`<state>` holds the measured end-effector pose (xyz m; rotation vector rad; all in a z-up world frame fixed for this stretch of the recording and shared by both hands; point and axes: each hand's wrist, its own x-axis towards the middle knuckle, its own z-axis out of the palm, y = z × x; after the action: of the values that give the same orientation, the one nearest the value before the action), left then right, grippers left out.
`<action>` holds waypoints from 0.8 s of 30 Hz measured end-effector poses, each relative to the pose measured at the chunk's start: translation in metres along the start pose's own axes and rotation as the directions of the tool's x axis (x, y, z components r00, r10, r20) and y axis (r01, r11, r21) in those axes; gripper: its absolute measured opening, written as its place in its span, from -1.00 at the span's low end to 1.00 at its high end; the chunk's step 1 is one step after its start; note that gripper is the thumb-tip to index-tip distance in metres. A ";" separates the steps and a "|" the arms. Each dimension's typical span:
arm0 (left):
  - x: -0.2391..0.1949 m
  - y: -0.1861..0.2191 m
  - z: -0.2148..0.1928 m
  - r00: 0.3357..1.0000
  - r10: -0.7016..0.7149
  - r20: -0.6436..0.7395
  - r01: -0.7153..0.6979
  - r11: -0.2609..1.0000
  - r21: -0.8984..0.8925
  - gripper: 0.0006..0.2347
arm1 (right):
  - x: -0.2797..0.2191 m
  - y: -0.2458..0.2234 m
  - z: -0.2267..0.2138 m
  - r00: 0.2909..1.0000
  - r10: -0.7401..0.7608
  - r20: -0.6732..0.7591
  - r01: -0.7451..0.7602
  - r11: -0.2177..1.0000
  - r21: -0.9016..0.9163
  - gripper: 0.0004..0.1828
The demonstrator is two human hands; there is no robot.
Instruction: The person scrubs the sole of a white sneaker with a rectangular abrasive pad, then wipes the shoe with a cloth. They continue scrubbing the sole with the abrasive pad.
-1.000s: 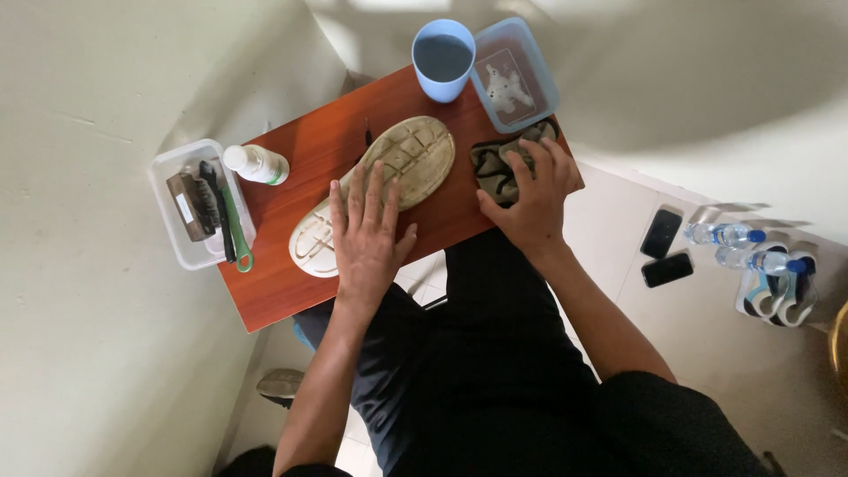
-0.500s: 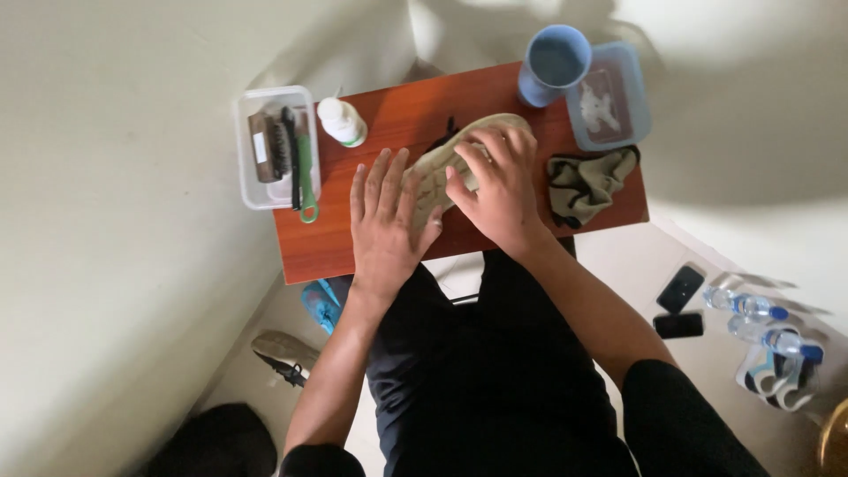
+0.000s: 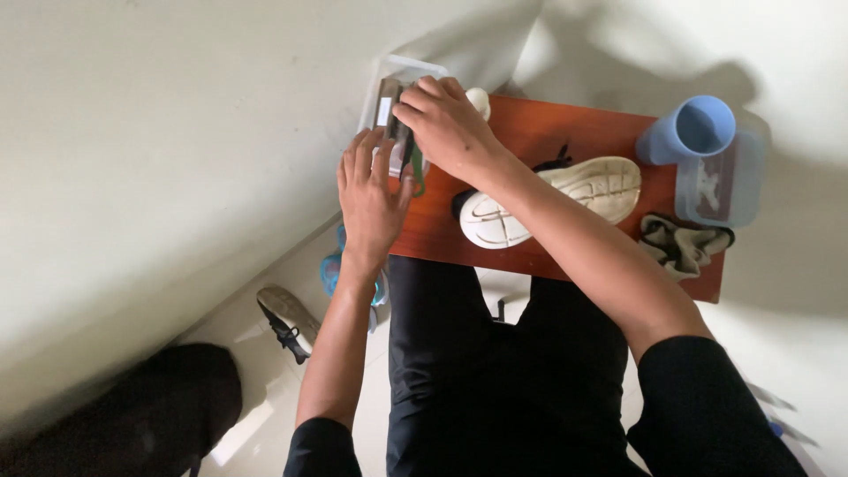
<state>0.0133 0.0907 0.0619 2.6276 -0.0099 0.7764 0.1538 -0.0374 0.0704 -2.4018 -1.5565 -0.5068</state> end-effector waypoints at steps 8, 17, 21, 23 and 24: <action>-0.014 -0.055 0.025 0.947 -0.288 0.141 0.293 0.956 -0.012 -0.69 | 0.038 0.014 0.059 0.952 -0.172 0.254 0.205 0.973 -0.107 -0.74; -0.013 -0.058 0.022 0.853 -0.395 0.341 0.473 0.861 -0.186 -0.65 | 0.041 0.018 0.070 0.934 -0.135 0.330 0.208 0.958 -0.198 -0.85; -0.014 -0.060 0.022 0.867 -0.377 0.327 0.450 0.874 -0.186 -0.65 | 0.051 0.009 0.046 0.860 0.064 0.507 -0.146 0.982 0.123 -0.77; -0.016 -0.061 0.022 0.874 -0.366 0.321 0.439 0.878 -0.193 -0.65 | 0.049 0.019 0.059 0.915 -0.055 0.400 0.076 0.996 -0.036 -0.85; -0.016 -0.061 0.023 0.880 -0.354 0.315 0.427 0.881 -0.203 -0.66 | 0.047 0.025 0.065 0.930 -0.197 0.311 0.271 0.937 -0.219 -0.82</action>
<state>0.0187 0.1364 0.0131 2.3404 0.3161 0.2513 0.2045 0.0164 0.0302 -2.5854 -2.0369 -0.4467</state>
